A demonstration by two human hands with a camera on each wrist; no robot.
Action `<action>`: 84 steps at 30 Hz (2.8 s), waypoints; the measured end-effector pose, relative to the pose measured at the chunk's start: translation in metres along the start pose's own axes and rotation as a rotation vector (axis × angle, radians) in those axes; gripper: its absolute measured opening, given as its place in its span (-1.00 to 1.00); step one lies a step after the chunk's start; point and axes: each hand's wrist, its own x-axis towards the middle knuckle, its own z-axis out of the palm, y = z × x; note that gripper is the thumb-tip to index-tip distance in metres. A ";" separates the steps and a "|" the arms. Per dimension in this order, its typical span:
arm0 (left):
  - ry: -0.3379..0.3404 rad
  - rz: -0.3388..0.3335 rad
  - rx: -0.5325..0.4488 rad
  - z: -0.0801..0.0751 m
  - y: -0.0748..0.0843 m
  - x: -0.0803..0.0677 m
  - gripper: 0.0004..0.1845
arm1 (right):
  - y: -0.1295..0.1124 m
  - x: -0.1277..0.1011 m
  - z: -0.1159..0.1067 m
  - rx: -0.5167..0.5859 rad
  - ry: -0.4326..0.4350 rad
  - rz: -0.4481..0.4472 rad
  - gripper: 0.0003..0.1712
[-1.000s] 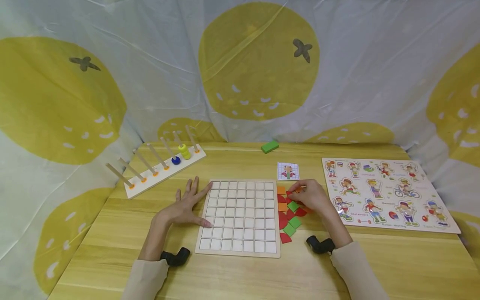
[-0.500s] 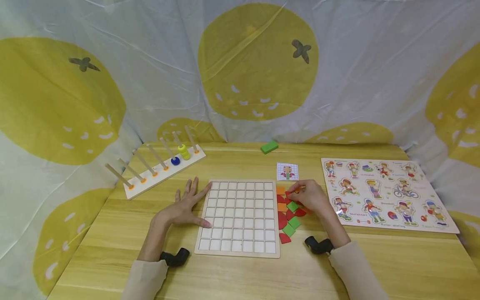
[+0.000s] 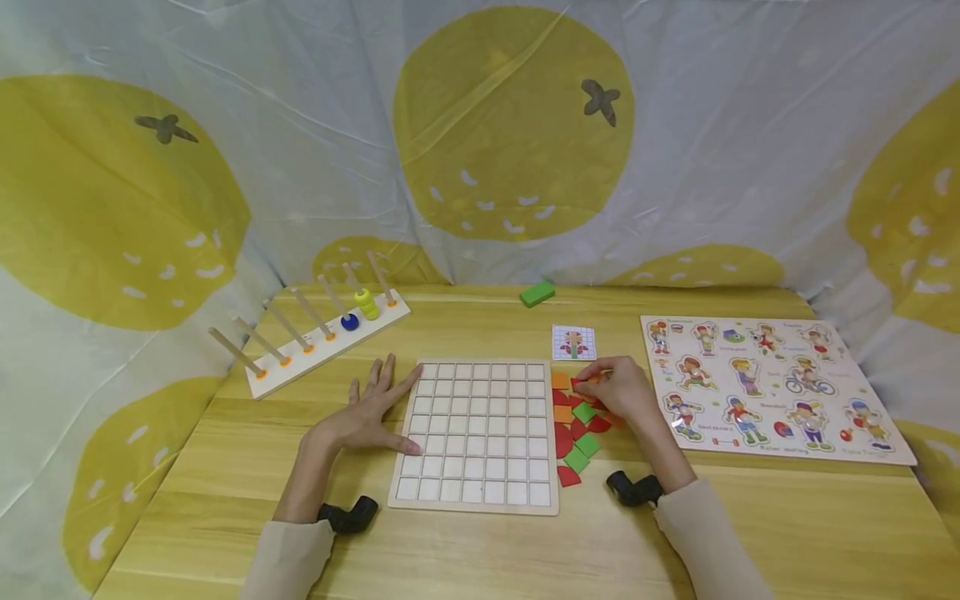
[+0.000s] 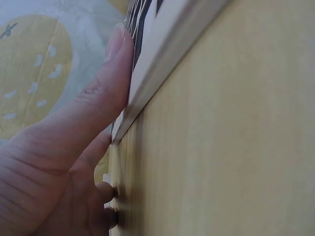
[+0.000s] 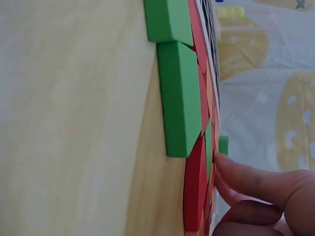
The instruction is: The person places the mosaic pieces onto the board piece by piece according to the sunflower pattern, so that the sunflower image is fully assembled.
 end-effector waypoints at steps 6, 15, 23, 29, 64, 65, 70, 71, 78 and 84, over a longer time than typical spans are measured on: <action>0.003 -0.001 0.005 -0.001 0.002 0.000 0.31 | -0.001 0.000 -0.002 0.008 -0.016 -0.004 -0.70; 0.005 -0.006 0.011 0.001 0.001 0.000 0.31 | 0.000 0.001 -0.003 -0.021 0.010 -0.013 -0.70; 0.004 -0.008 0.014 0.000 -0.001 0.001 0.32 | -0.001 0.001 -0.001 -0.035 0.006 -0.020 -0.68; 0.004 -0.019 0.025 0.000 0.001 0.000 0.33 | -0.003 -0.001 -0.001 -0.038 0.008 0.004 -0.66; 0.016 0.003 0.009 0.002 -0.002 0.000 0.31 | -0.052 0.010 0.045 -0.018 -0.190 -0.278 -0.82; 0.016 0.003 0.008 0.003 -0.002 0.000 0.30 | -0.055 0.011 0.048 -0.011 -0.202 -0.271 -0.82; 0.014 0.001 0.009 0.002 0.000 0.000 0.30 | -0.066 0.015 0.060 -0.034 -0.225 -0.264 -0.80; 0.015 0.002 0.009 0.002 0.000 0.000 0.30 | -0.068 0.016 0.062 -0.046 -0.226 -0.268 -0.80; 0.021 0.006 0.007 0.001 0.000 -0.001 0.30 | -0.072 0.021 0.067 -0.081 -0.234 -0.273 -0.78; 0.021 0.003 0.005 0.001 -0.001 -0.001 0.30 | -0.070 0.021 0.066 -0.026 -0.200 -0.229 -0.78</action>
